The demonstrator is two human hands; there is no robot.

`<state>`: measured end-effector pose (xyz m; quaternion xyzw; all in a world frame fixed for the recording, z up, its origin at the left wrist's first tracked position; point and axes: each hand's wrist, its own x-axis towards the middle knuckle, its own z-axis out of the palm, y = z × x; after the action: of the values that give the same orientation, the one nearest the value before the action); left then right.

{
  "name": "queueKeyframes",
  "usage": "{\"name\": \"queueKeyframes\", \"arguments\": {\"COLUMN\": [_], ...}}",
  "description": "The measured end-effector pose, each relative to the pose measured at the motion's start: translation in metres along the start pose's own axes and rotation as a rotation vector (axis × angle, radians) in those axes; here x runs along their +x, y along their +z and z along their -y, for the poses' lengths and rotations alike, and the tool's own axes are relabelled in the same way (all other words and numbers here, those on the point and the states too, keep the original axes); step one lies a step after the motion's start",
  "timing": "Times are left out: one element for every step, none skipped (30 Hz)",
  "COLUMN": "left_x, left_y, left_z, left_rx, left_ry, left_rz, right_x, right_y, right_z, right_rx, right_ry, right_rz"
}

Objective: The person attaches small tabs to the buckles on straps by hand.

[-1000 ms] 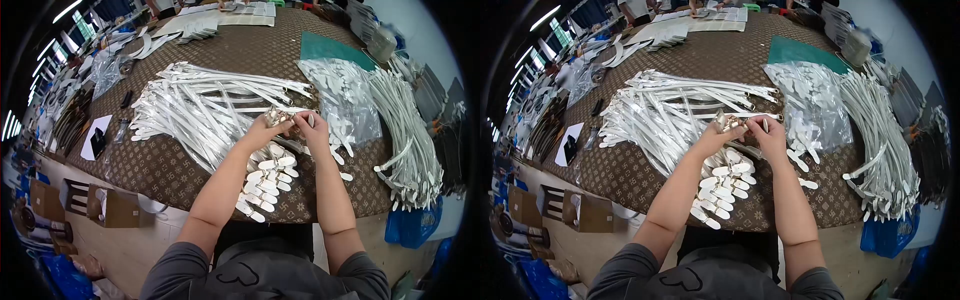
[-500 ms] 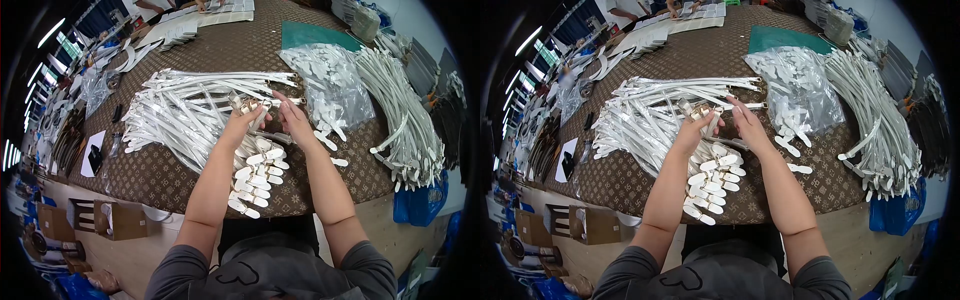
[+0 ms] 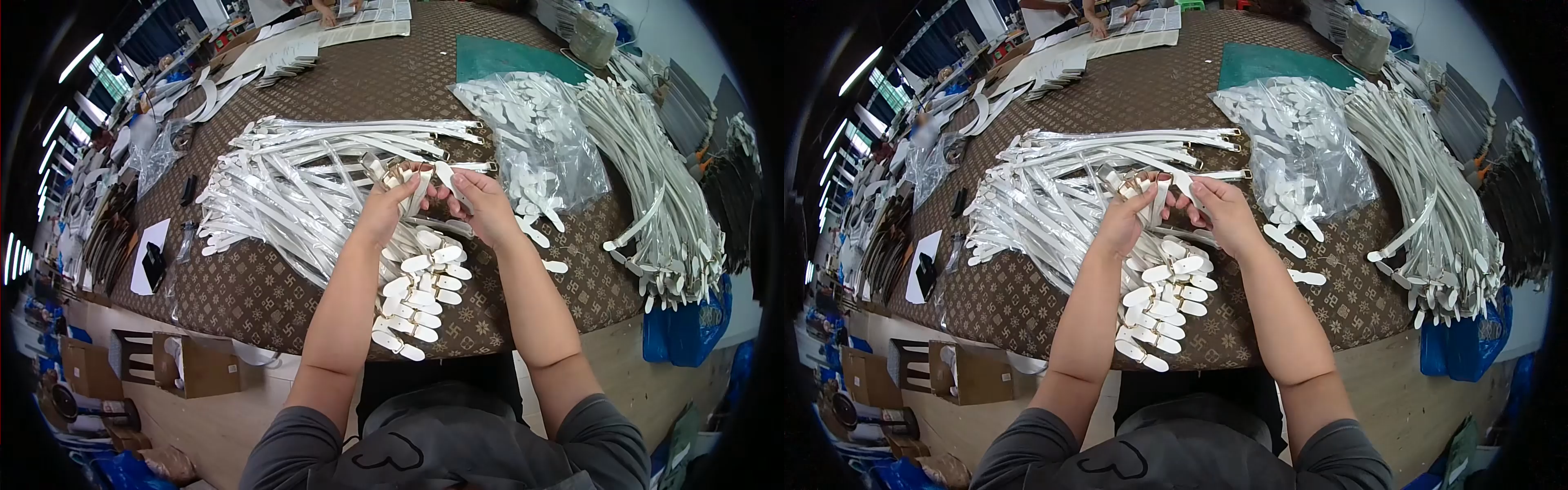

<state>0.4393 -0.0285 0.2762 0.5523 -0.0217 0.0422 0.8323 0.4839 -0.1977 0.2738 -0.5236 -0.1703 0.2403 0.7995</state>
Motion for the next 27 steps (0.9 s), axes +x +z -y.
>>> {"name": "queueKeyframes", "arguments": {"left_x": [0.000, 0.000, 0.001, 0.001, 0.002, 0.002, 0.003, 0.002, 0.002, 0.003, 0.004, 0.004, 0.003, 0.002, 0.001, 0.002, 0.003, 0.004, 0.003, 0.004, 0.003, 0.003, 0.003, 0.002, 0.002, 0.002, 0.002], "left_y": [0.000, 0.001, 0.000, -0.001, -0.002, -0.004, -0.004, -0.005, -0.005, -0.005, -0.005, -0.004, -0.003, -0.003, -0.004, -0.006, -0.007, -0.008, -0.008, -0.007, -0.006, -0.005, -0.004, -0.004, -0.003, -0.003, -0.003], "left_z": [-0.001, -0.001, -0.001, 0.000, 0.001, 0.002, 0.003, 0.004, 0.003, 0.003, 0.003, 0.003, 0.003, 0.003, 0.004, 0.006, 0.007, 0.007, 0.007, 0.007, 0.007, 0.007, 0.006, 0.006, 0.006, 0.005, 0.005], "left_rx": [0.007, 0.014, 0.014, 0.008, 0.003, -0.002, -0.001, -0.005, -0.009, -0.014, -0.013, -0.007, -0.002, 0.003, 0.002, -0.011, -0.025, -0.036, -0.034, -0.035, -0.035, -0.036, -0.035, -0.048, -0.061, -0.073, -0.073], "left_ry": [0.003, 0.006, 0.007, -0.005, -0.016, -0.026, -0.024, -0.025, -0.024, -0.023, -0.020, -0.015, -0.013, -0.012, -0.018, -0.025, -0.028, -0.026, -0.025, -0.018, -0.012, -0.007, -0.005, -0.002, 0.001, 0.005, 0.009], "left_rz": [0.005, 0.012, 0.019, 0.012, 0.005, -0.002, 0.003, 0.001, -0.001, -0.004, -0.001, -0.006, -0.012, -0.021, -0.026, -0.021, -0.015, -0.006, -0.005, -0.015, -0.026, -0.037, -0.037, -0.040, -0.044, -0.047, -0.047], "right_x": [-0.001, -0.001, 0.000, 0.000, -0.001, -0.001, -0.001, -0.001, -0.001, 0.000, 0.000, 0.001, 0.001, 0.001, 0.002, 0.000, -0.002, -0.003, -0.002, 0.000, 0.002, 0.002, 0.002, 0.001, 0.000, -0.001, -0.002], "right_y": [0.001, 0.002, 0.002, 0.001, 0.000, -0.001, -0.003, -0.004, -0.005, -0.006, -0.007, -0.008, -0.007, -0.005, -0.003, 0.001, 0.003, 0.003, 0.003, 0.003, 0.003, 0.003, 0.003, 0.003, 0.004, 0.004, 0.005], "right_z": [0.001, 0.000, 0.000, 0.000, 0.000, 0.001, 0.003, 0.005, 0.007, 0.008, 0.007, 0.006, 0.007, 0.008, 0.009, 0.008, 0.007, 0.004, 0.000, -0.003, -0.005, -0.005, -0.006, -0.005, -0.005, -0.005, -0.004], "right_rx": [-0.010, -0.010, 0.008, 0.026, 0.044, 0.043, 0.099, 0.154, 0.208, 0.207, 0.211, 0.215, 0.220, 0.222, 0.185, 0.150, 0.113, 0.115, 0.051, -0.014, -0.078, -0.078, -0.235, -0.392, -0.550, -0.551, -0.578], "right_ry": [-0.001, -0.004, -0.004, -0.004, -0.004, -0.010, 0.016, 0.040, 0.064, 0.058, 0.060, 0.063, 0.069, 0.071, 0.047, 0.028, 0.007, 0.010, -0.046, -0.105, -0.163, -0.166, -0.247, -0.327, -0.408, -0.410, -0.387], "right_rz": [-0.011, -0.015, -0.031, -0.046, -0.061, -0.064, -0.048, -0.030, -0.010, -0.009, -0.007, -0.005, -0.003, -0.002, -0.031, -0.063, -0.094, -0.095, -0.075, -0.054, -0.033, -0.031, -0.024, -0.016, -0.008, -0.007, -0.037]}}
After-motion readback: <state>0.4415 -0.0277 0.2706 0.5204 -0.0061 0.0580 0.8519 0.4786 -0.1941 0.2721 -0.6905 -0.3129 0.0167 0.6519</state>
